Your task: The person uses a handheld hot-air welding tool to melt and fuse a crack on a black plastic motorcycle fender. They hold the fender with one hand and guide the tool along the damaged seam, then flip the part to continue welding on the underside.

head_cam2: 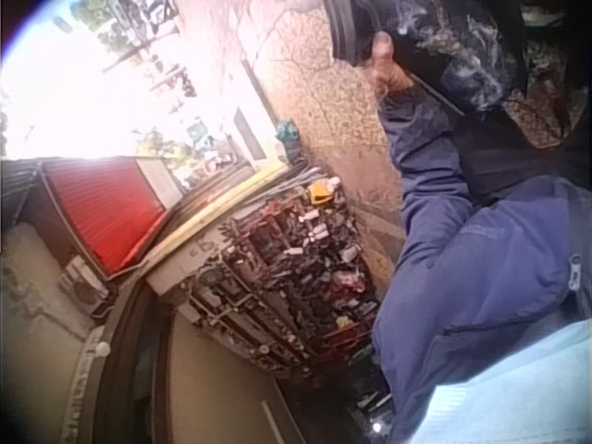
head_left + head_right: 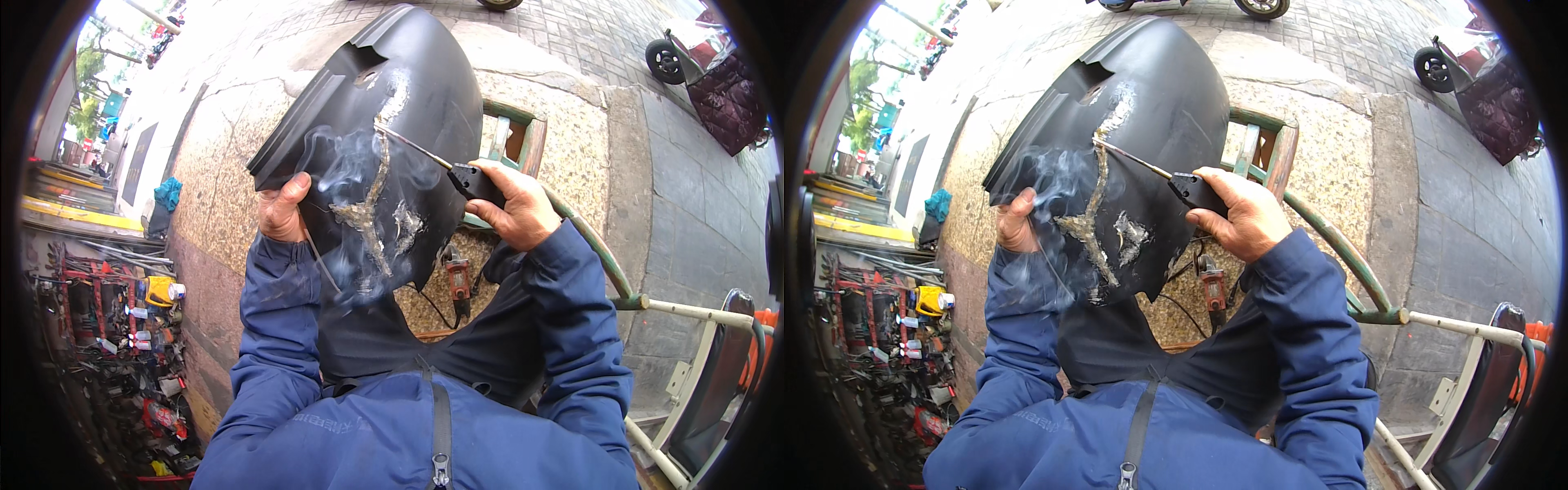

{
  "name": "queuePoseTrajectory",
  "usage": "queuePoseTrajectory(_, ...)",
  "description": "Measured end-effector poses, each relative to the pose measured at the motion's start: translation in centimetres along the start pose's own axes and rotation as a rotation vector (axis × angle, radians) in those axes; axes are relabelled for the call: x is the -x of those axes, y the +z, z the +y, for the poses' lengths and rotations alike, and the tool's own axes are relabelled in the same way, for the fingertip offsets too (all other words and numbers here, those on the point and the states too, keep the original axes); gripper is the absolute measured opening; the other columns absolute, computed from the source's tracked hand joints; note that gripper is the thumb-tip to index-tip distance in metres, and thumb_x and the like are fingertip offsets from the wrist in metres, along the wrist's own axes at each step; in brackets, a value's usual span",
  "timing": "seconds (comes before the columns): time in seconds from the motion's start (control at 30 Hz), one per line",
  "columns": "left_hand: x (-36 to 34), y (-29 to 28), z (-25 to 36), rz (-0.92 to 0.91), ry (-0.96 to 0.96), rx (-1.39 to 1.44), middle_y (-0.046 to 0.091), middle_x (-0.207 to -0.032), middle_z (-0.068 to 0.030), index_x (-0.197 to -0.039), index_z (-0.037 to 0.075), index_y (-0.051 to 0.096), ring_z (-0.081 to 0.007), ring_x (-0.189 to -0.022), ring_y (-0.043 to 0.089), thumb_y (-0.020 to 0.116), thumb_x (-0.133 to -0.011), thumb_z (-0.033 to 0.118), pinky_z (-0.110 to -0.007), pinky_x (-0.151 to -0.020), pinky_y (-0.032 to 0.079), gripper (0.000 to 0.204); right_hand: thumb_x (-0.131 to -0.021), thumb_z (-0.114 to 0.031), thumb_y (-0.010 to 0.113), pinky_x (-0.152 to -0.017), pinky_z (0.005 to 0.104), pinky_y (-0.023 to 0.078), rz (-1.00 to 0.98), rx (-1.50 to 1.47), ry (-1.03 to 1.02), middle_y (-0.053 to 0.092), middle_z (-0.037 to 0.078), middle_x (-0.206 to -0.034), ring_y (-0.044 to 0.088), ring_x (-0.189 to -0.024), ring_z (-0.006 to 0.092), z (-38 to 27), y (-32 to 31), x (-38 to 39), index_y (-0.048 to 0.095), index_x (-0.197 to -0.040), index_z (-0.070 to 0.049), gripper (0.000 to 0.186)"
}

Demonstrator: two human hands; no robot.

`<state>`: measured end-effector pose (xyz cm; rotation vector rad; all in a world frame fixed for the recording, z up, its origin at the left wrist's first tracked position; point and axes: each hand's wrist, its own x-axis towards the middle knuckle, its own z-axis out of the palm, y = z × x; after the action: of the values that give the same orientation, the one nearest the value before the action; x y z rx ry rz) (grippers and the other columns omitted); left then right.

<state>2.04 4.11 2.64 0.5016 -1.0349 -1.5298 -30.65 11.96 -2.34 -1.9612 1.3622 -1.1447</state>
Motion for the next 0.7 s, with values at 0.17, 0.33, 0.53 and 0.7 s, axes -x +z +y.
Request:
queuePoseTrajectory(0.17,-0.4,-2.4,0.2,0.188,-0.179,-0.037,0.066,-0.125,-0.0176,-0.132,-0.002,0.059,-0.03,-0.115,0.065,0.064,-0.082,-0.003,-0.046,-0.103,0.053,0.051,-0.084,-0.023,0.082,-0.091,0.0405,0.054,-0.022,-0.052,0.004,0.067,0.022,-0.117,0.066,-0.107,0.0389,0.3,0.2,0.2,0.059,-0.129,-0.003,0.055)
queuePoseTrajectory(0.33,-0.3,-4.3,-0.5,0.191,-0.201,-0.017,0.065,-0.123,-0.0177,-0.131,-0.002,0.059,-0.03,-0.113,0.064,0.066,-0.08,0.001,-0.045,-0.102,0.053,0.051,-0.084,-0.023,0.082,-0.092,0.0409,0.054,-0.008,-0.03,-0.017,0.067,0.023,-0.116,0.066,-0.107,0.0397,0.0,0.2,0.6,0.059,-0.13,-0.002,0.055)
queuePoseTrajectory(0.53,0.4,-3.5,-1.2,0.188,-0.188,0.008,0.065,-0.122,-0.0178,-0.13,-0.002,0.06,-0.0304,-0.111,0.065,0.069,-0.079,0.002,-0.045,-0.099,0.054,0.052,-0.084,-0.013,0.08,-0.09,0.0384,0.053,0.151,0.017,0.004,0.067,0.02,-0.111,0.067,-0.101,0.0357,-3.7,2.3,2.9,0.056,-0.13,0.0,0.053)
queuePoseTrajectory(0.7,3.5,0.2,-2.0,0.255,-0.117,-0.176,0.066,-0.12,-0.0179,-0.13,-0.005,0.058,-0.0305,-0.108,0.065,0.072,-0.081,0.001,-0.043,-0.098,0.055,0.051,-0.085,-0.021,0.08,-0.089,0.0417,0.055,0.216,-0.111,0.182,0.066,0.025,-0.113,0.067,-0.101,0.0419,-7.6,5.2,6.3,0.054,-0.129,0.003,0.057)
